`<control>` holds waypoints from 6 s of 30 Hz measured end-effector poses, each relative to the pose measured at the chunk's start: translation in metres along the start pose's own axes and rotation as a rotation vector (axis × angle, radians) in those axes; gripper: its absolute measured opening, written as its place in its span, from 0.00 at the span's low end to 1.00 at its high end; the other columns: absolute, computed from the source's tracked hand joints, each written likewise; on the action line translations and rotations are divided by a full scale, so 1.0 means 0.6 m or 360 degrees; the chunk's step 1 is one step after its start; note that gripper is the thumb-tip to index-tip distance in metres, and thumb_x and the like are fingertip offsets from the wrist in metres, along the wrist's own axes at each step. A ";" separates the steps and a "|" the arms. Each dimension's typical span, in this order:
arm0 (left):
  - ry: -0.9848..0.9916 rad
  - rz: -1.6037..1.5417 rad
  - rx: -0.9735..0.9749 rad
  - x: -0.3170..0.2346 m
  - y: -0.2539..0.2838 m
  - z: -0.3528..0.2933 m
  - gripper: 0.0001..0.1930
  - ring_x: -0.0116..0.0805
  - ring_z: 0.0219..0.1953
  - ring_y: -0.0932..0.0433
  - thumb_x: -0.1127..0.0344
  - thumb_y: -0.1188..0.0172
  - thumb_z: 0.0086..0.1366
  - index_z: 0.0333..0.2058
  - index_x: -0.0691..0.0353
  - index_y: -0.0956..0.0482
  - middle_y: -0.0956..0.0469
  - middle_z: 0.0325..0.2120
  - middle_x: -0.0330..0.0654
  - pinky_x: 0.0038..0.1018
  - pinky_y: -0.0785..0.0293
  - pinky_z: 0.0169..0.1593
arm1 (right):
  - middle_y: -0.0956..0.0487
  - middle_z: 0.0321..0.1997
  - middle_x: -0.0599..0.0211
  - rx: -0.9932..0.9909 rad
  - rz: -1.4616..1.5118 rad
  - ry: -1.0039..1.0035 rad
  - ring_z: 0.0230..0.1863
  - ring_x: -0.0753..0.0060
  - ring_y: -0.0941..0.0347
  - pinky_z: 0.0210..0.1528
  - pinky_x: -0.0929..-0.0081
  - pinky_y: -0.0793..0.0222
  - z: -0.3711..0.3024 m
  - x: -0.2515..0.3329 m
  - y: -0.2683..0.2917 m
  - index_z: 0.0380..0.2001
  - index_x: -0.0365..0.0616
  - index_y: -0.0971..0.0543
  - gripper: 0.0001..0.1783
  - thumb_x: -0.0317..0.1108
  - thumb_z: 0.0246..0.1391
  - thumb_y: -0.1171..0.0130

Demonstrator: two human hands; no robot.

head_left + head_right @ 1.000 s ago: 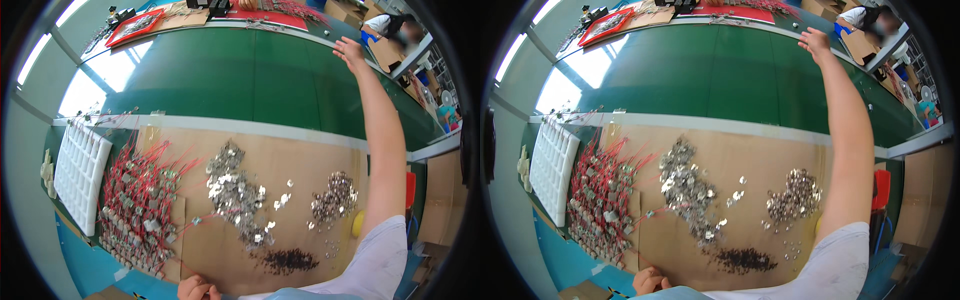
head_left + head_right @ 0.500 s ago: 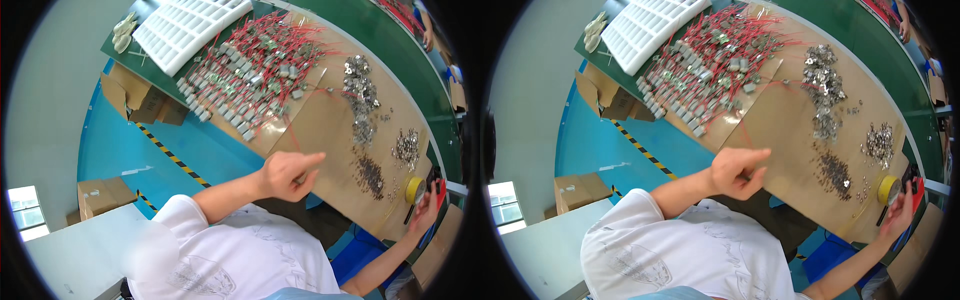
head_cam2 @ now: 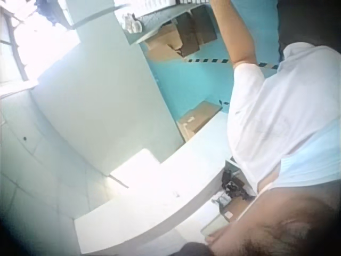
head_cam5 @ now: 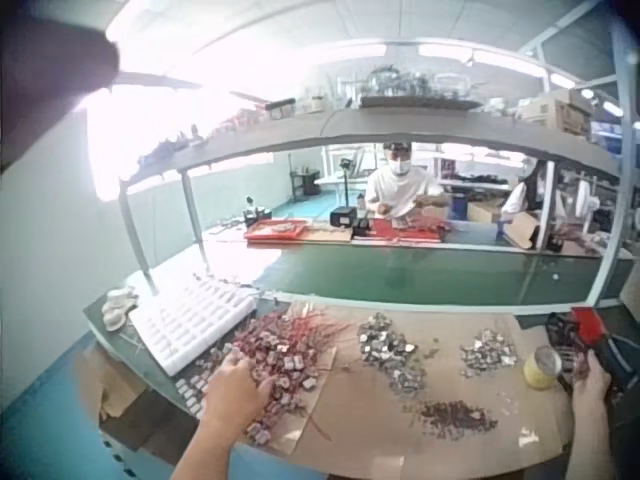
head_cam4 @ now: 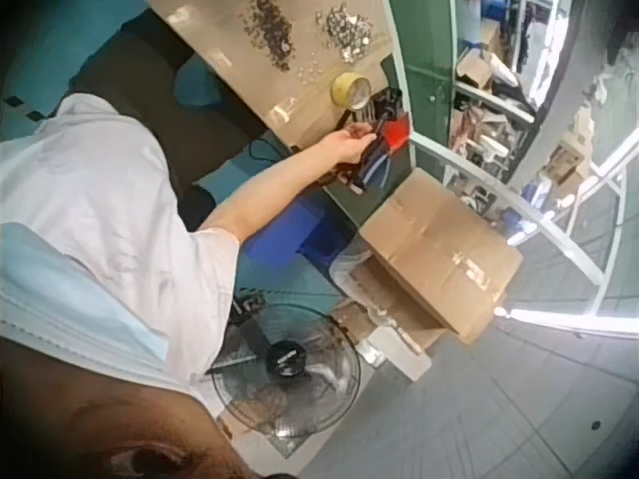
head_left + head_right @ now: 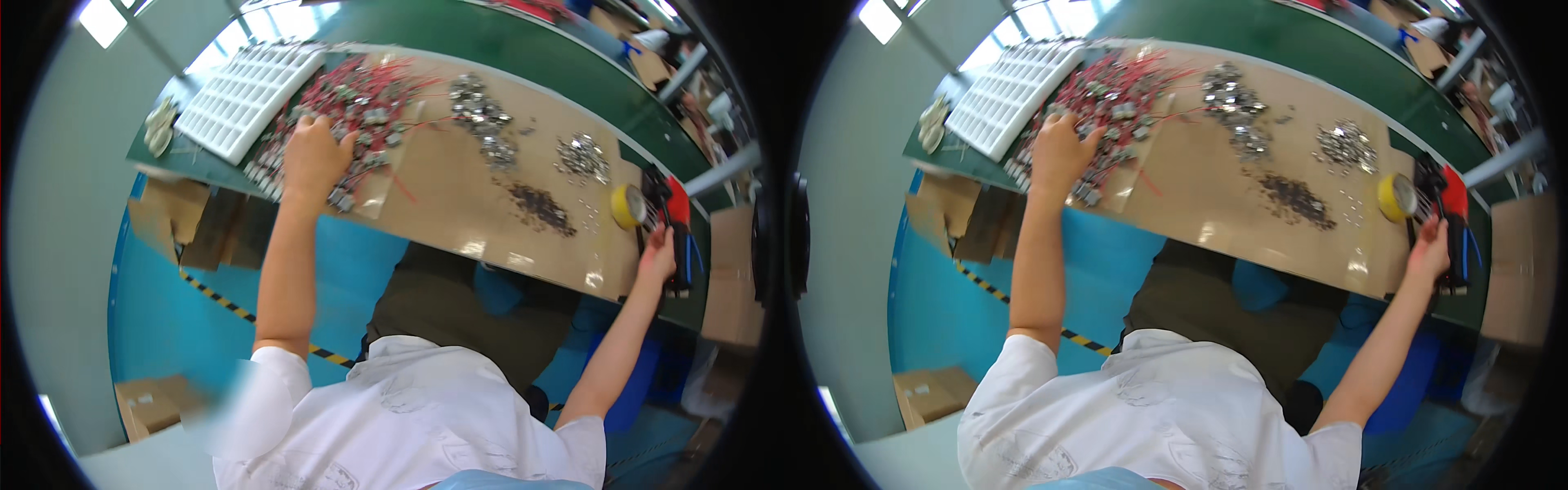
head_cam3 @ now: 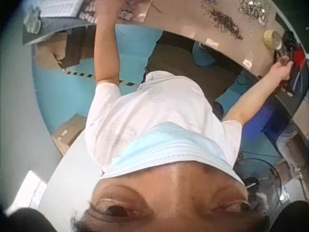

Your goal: Soldering wires and small connectors onto electronic components at an assembly workbench.

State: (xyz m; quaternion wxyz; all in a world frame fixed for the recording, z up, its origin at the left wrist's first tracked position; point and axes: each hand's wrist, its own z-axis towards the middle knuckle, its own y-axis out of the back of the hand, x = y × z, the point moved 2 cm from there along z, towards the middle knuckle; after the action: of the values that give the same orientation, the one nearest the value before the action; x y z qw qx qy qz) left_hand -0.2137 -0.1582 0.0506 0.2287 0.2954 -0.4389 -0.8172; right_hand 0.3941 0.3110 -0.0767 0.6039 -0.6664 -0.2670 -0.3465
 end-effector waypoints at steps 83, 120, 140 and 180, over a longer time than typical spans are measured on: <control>-0.0502 -0.1665 0.1084 -0.359 -0.171 -0.026 0.08 0.18 0.23 0.29 0.69 0.33 0.66 0.31 0.67 0.20 0.24 0.20 0.32 0.19 0.33 0.27 | 0.14 0.47 0.43 0.0986 -0.1069 0.0755 0.33 0.70 0.16 0.36 0.75 0.16 -0.515 -0.085 -0.268 0.65 0.30 0.27 0.26 0.37 0.72 0.41; -0.0928 -0.1200 0.1147 -0.367 -0.174 -0.044 0.09 0.28 0.22 0.21 0.67 0.34 0.57 0.32 0.68 0.14 0.19 0.19 0.42 0.28 0.23 0.32 | 0.15 0.30 0.62 0.0777 -0.1333 0.0727 0.25 0.76 0.16 0.27 0.83 0.23 -0.532 -0.077 -0.266 0.42 0.30 0.15 0.09 0.22 0.58 0.31; -0.1038 -0.1169 0.1079 -0.368 -0.177 -0.052 0.09 0.33 0.22 0.21 0.65 0.31 0.62 0.34 0.66 0.13 0.19 0.19 0.43 0.31 0.23 0.31 | 0.15 0.31 0.62 0.0770 -0.1323 0.0703 0.25 0.77 0.17 0.27 0.83 0.21 -0.533 -0.076 -0.265 0.42 0.30 0.15 0.09 0.23 0.59 0.31; -0.1375 -0.1158 0.1923 -0.350 -0.134 -0.054 0.14 0.37 0.34 0.14 0.68 0.21 0.49 0.34 0.65 0.12 0.13 0.29 0.44 0.34 0.18 0.40 | 0.17 0.36 0.57 0.1248 -0.1718 0.1320 0.35 0.55 0.22 0.38 0.66 0.23 -0.605 -0.105 -0.328 0.44 0.38 0.19 0.19 0.14 0.48 0.28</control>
State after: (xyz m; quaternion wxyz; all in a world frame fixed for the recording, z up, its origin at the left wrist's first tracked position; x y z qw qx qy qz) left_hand -0.0495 -0.0031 0.0272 -0.4371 0.1510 -0.7287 -0.5051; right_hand 0.1521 -0.0193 0.0069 0.5934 0.0012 -0.4095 -0.6929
